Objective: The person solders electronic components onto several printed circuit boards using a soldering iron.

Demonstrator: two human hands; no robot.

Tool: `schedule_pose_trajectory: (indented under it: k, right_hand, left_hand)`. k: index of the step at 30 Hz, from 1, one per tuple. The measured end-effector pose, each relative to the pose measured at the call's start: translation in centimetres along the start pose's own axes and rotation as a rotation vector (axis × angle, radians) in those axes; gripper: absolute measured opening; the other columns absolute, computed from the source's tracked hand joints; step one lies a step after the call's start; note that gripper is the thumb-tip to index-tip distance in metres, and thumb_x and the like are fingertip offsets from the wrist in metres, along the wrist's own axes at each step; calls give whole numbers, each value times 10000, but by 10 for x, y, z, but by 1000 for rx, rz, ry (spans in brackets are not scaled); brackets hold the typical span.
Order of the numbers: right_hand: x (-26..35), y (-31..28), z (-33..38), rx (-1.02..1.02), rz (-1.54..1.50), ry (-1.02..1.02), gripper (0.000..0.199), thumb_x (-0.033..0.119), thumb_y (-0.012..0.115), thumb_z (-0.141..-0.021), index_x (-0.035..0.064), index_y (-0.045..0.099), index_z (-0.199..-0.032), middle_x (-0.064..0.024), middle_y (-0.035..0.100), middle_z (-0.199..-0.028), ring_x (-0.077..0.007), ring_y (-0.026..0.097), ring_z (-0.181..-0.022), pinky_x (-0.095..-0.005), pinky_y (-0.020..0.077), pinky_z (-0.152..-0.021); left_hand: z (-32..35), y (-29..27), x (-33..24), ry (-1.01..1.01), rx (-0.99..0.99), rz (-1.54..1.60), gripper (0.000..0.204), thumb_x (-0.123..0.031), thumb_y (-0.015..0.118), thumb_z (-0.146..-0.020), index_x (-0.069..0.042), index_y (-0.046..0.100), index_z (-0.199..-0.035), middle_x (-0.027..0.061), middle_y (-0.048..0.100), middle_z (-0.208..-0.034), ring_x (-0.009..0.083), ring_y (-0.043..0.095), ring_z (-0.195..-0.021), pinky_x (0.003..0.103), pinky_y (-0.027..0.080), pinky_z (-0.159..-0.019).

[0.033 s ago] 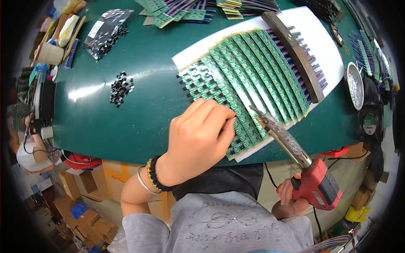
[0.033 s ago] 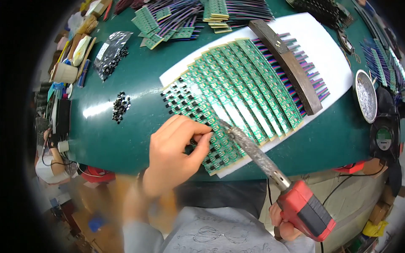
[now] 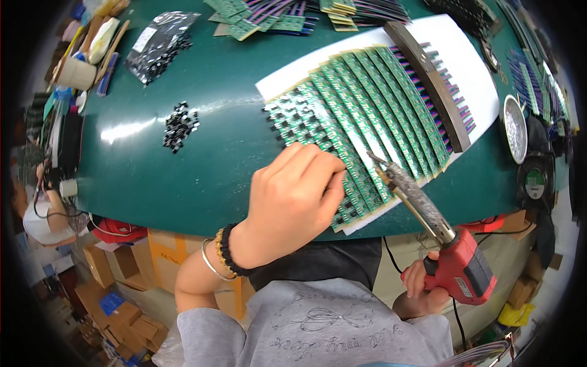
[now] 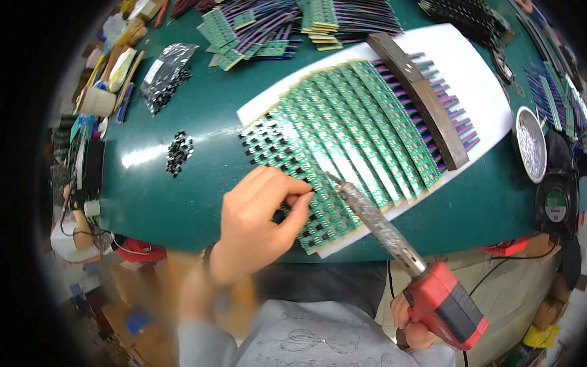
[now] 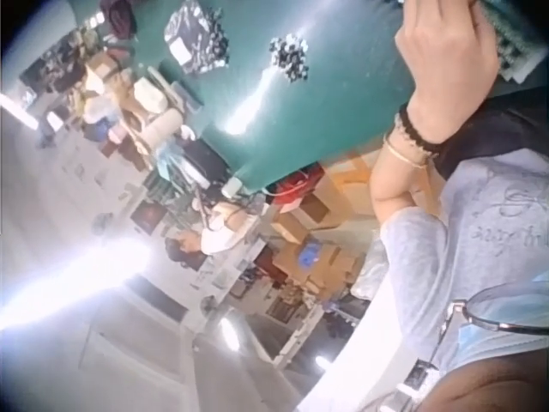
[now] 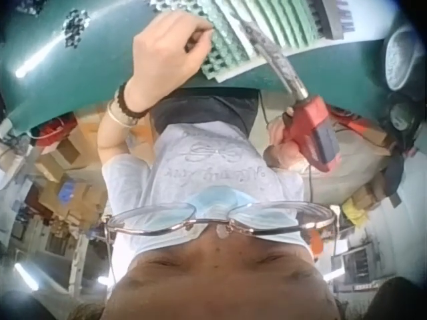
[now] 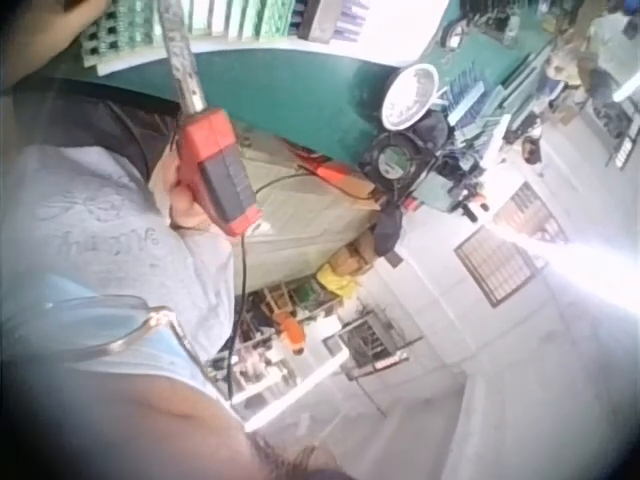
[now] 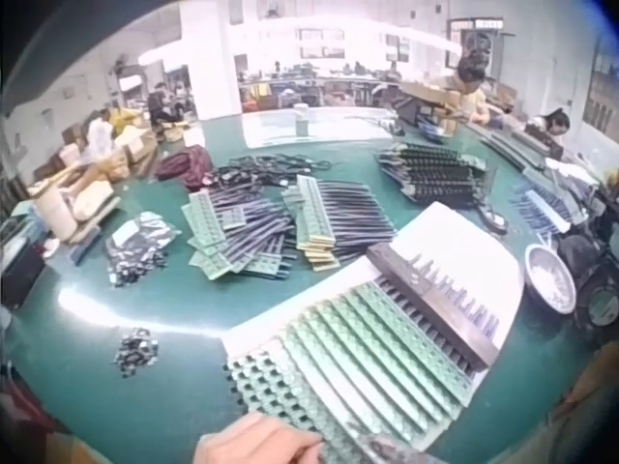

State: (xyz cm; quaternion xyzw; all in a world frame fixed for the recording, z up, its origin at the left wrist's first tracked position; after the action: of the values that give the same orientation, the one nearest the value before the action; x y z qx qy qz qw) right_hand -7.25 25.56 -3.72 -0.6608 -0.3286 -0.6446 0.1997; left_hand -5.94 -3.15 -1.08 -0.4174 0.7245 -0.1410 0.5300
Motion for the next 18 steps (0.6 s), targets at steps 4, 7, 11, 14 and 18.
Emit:
schedule_pose_trajectory:
  k: [4, 7, 11, 14, 18]
  right_hand:
    - [6, 17, -8, -246, 42, -56, 832, 622, 562, -919, -101, 412, -1302, 35, 425, -493, -98, 432, -381, -251, 392, -416]
    - [6, 17, -6, -232, 87, -23, 813, 614, 574, -915, -102, 430, -1273, 25, 445, -494, -99, 438, -387, -255, 399, -423]
    - [8, 17, 1, -273, 124, -14, 807, 604, 588, -909, -109, 441, -1258, 15, 461, -499, -102, 441, -391, -258, 402, -427]
    - [8, 15, 5, -269, 100, 11, 809, 600, 624, -882, -102, 457, -1246, 15, 459, -501, -107, 444, -395, -262, 404, -430]
    - [6, 23, 5, -348, 41, 60, 792, 589, 663, -852, -86, 478, -1224, 10, 462, -512, -118, 452, -401, -274, 412, -439]
  left_hand:
    - [2, 4, 1, 31, -30, 6, 145, 52, 729, -704, -27, 650, -798, 62, 615, -715, 228, 599, -635, 338, 467, -566]
    - [4, 4, 1, 36, -41, 1, 153, 41, 737, -702, -32, 640, -795, 58, 613, -710, 224, 606, -643, 341, 466, -559]
    - [3, 4, 2, 44, -35, -25, 151, 41, 735, -706, -33, 639, -796, 52, 610, -710, 216, 603, -642, 339, 469, -557]
    - [2, 2, 2, 45, -21, -41, 152, 43, 734, -705, -34, 639, -795, 49, 603, -705, 212, 600, -638, 341, 471, -556]
    - [0, 4, 2, 57, 5, -57, 149, 47, 731, -705, -31, 636, -790, 47, 589, -692, 208, 593, -631, 336, 469, -555]
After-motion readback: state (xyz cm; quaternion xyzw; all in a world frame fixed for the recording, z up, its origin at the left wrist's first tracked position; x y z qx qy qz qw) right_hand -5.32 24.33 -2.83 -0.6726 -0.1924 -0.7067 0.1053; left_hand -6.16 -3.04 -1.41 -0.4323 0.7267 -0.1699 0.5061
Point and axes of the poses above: each hand's wrist, its own z-axis away from the middle knuckle, its own y-axis out of the palm, x = y × z, the point moved 2 cm from there along -z, towards the middle knuckle
